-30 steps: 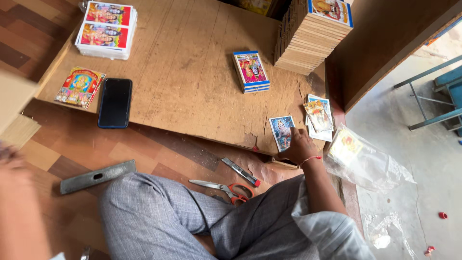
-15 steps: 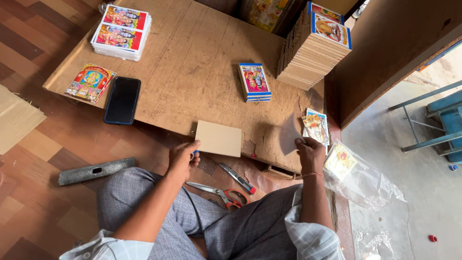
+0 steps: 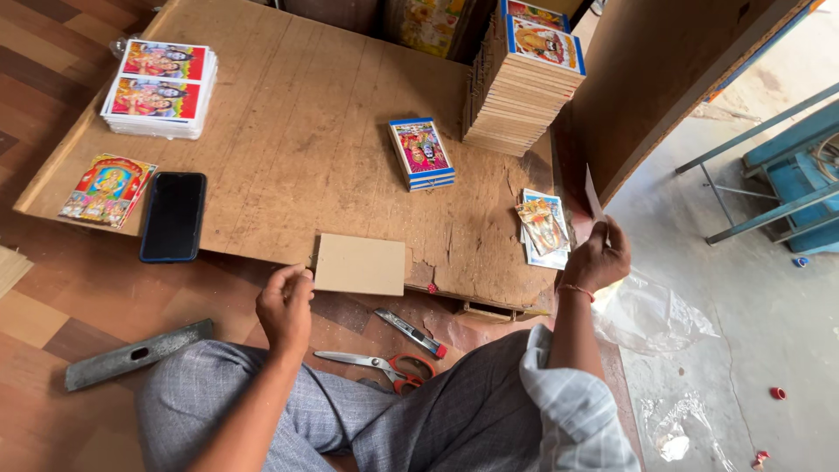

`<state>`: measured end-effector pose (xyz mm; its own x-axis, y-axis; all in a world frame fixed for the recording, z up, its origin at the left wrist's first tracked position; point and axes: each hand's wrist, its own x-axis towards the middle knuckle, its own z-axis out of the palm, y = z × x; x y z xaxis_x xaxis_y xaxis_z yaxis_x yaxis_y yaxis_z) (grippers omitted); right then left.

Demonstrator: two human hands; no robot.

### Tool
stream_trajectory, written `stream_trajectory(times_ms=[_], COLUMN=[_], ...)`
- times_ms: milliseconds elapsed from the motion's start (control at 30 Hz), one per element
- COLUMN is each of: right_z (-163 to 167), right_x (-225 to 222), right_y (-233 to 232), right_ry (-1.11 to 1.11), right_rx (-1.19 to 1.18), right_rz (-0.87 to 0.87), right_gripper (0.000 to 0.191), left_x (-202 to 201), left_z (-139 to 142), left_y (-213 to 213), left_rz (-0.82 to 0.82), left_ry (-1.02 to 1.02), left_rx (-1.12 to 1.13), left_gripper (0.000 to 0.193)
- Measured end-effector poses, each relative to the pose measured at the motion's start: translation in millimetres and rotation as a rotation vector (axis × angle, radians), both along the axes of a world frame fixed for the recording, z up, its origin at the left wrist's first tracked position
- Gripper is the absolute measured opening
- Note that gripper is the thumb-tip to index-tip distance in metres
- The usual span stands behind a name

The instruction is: The person sits on the floor at a low wooden board and attaches blue paper border strips around small printed deity picture cards, pressing the strips down by hand and stacking the finished cards. They then handle smaller yellow-backed cards, fitting border pieces onto them and setting completed ones aside.

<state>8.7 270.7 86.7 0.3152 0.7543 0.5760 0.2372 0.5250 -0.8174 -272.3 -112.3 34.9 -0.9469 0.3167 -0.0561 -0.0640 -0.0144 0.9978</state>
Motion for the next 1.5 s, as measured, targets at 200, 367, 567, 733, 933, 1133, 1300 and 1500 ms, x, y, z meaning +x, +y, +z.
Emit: stream_trajectory(times_ms=[200,367,567,733,933,1133,1300,1500], right_z=[-45.2,-37.0,-29.8,-28.8,-27.7,-41.7,-53.9,-61.0], right_x=[3.7,12.1,-5.5,-18.2,-8.2,7.4,34.7,38.5], right_y=[29.2,35.6,33.6,42.9,42.4,54.9,75.2,75.5], right_ry=[-0.996,-0.744,-0.92,-0.939,-0.976,-0.464,0.327,0.55], right_rx=[-0.489,-0.544,-0.586,-0.697,-0.712,-0.625,-0.437,-0.477], right_rz=[0.324,0.081,0.081,0.157,0.043,0.095,0.226,0.236], right_gripper=[0.021,0.067,0.132,0.134,0.124,0.071,0.02,0.013], left_x=[5.5,1.5,-2.6,-5.0,-5.2,-6.1,-6.8,-8.6], left_z=[5.4,-0.1,-1.3,5.1,6.3,8.2,4.0,1.2], left_y=[12.3,16.3,21.3,24.1,25.0,24.3,23.0,24.8], left_rz=[-0.023,0.027,0.039,0.037,0.036,0.042,0.049,0.036], left_ry=[0.378,0.4,0.471,0.418,0.434,0.377,0.396,0.362], left_rx=[-0.227,-0.233,-0.214,-0.215,-0.201,-0.21,-0.186,-0.184], left_gripper=[0.033,0.031,0.03,0.03,0.029,0.028,0.028,0.027])
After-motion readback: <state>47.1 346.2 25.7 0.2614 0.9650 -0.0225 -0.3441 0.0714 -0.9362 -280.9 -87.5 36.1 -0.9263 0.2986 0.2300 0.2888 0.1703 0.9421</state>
